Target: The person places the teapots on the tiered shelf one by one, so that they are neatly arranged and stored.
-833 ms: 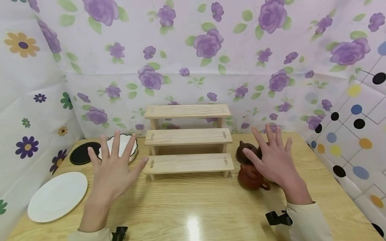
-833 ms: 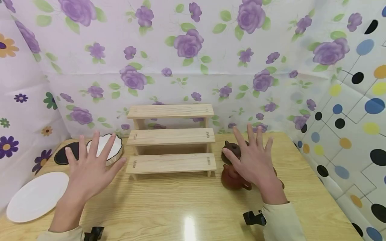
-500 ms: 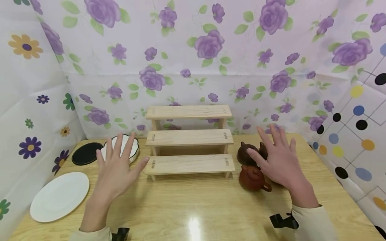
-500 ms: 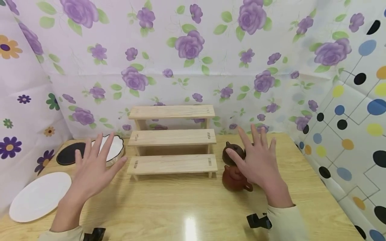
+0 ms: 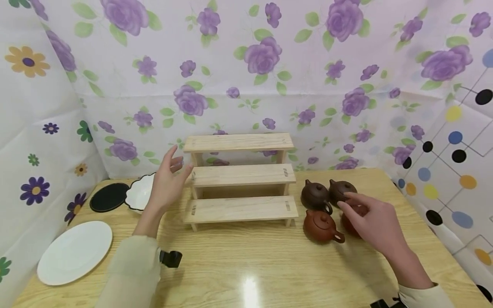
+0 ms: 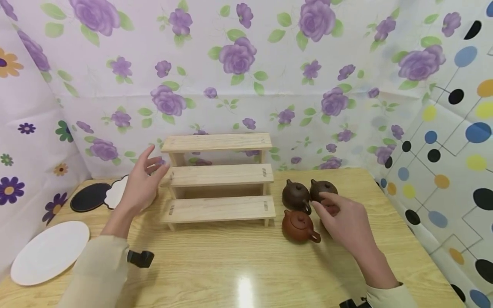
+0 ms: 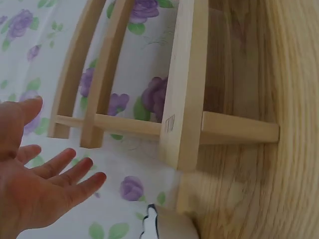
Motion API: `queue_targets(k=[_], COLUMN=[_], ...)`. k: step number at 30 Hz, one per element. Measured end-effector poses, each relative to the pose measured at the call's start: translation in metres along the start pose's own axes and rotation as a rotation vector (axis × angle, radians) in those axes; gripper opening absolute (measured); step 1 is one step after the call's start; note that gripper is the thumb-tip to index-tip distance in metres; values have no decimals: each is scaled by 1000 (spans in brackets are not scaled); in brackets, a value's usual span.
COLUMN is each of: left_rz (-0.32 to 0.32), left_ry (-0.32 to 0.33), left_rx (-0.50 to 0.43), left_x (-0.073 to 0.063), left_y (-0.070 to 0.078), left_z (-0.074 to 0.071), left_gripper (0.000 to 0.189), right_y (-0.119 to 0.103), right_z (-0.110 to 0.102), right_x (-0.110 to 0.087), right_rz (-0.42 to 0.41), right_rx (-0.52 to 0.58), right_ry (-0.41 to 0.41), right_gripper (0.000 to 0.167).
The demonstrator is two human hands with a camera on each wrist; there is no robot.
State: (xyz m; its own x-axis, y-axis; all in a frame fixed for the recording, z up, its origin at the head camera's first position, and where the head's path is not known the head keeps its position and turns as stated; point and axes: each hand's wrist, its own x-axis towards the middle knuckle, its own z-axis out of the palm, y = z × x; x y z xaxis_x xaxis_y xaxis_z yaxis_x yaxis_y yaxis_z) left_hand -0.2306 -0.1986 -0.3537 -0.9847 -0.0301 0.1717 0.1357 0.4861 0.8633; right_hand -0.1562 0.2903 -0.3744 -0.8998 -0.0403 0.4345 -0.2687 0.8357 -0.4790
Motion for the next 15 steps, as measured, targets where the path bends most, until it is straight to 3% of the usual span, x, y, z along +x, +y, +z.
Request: queue_targets(k=[6, 15], left_rz=[-53, -39], left_ry=[46, 129], left_rx=[-65, -54], left_x=[23, 31], left_y=[-10, -19], left_z=[13, 31], left_gripper=[80, 68], right_y=[11, 20], right_z=[3, 11], right_x=[-12, -32], right_rz=[94, 179], right_rx=[16, 20], right_ry=[-101, -232], right_gripper=[36, 33])
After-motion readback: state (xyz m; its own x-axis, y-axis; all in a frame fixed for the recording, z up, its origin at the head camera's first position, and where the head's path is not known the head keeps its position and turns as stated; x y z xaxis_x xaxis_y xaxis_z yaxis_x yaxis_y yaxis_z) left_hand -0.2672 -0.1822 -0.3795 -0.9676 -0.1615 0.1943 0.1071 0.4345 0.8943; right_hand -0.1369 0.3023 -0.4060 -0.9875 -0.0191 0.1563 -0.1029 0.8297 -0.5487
